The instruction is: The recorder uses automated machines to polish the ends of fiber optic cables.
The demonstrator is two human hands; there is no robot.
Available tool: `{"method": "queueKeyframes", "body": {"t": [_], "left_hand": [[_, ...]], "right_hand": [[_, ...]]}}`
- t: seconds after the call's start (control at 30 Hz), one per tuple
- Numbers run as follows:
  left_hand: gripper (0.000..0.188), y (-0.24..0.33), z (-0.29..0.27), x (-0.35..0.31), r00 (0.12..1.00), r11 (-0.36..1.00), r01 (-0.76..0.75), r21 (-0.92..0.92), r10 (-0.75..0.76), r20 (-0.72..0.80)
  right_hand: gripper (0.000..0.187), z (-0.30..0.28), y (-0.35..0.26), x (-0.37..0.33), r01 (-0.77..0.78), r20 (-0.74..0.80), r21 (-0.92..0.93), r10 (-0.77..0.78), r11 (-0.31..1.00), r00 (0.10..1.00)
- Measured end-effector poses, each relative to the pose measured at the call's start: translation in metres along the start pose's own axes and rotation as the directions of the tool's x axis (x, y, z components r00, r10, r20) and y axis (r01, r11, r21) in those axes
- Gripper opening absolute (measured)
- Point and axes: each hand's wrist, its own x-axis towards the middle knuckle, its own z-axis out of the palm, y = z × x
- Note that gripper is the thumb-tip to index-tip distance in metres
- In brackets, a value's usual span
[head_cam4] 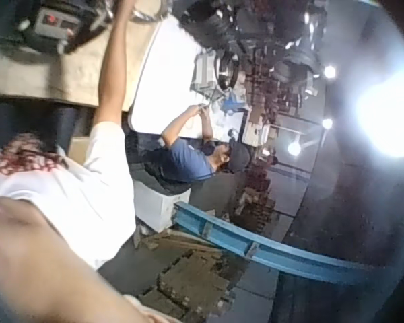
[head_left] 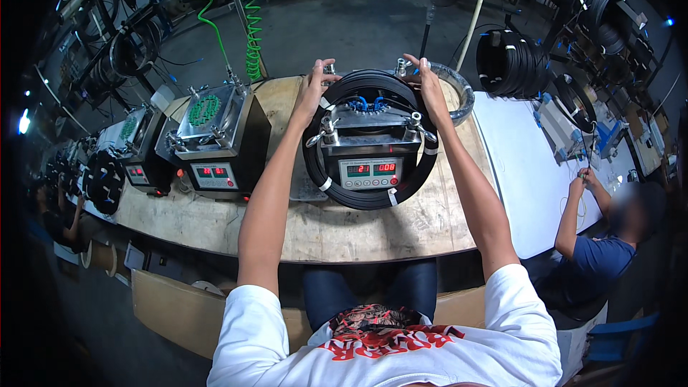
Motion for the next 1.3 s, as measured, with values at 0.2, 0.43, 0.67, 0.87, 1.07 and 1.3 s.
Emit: {"method": "queueKeyframes", "body": {"t": [0.2, 0.43, 0.67, 0.87, 1.07, 1.3], "left_hand": [[0.076, -0.004, -0.005, 0.002, 1.0, 0.998, -0.015, 0.059, 0.016, -0.008], [0.082, -0.009, -0.006, 0.005, 0.995, 0.993, 0.029, 0.114, -0.018, -0.1], [0.074, -0.01, -0.008, 0.005, 0.998, 0.992, -0.001, 0.128, 0.008, -0.056], [0.071, -0.007, -0.004, 0.002, 0.997, 0.99, -0.043, 0.134, 0.052, -0.064], [0.071, -0.01, -0.007, 0.005, 0.997, 0.991, -0.006, 0.132, 0.016, -0.072], [0.073, -0.009, -0.006, 0.003, 0.994, 0.988, -0.005, 0.155, 0.022, -0.111]], "right_hand": [[0.072, 0.004, -0.005, -0.004, -0.013, -0.004, -0.042, 0.013, 0.999, 1.0], [0.069, 0.003, -0.003, -0.002, -0.023, 0.03, -0.011, 0.024, 1.0, 0.999], [0.068, 0.003, -0.003, -0.003, 0.015, 0.021, 0.0, -0.015, 1.0, 1.0], [0.071, 0.002, 0.001, 0.0, -0.079, -0.014, -0.056, 0.079, 0.995, 0.997], [0.068, 0.004, 0.006, 0.003, -0.031, -0.009, -0.043, 0.031, 0.999, 0.999], [0.06, 0.004, 0.002, 0.0, -0.038, 0.015, -0.037, 0.039, 0.999, 0.999]]}}
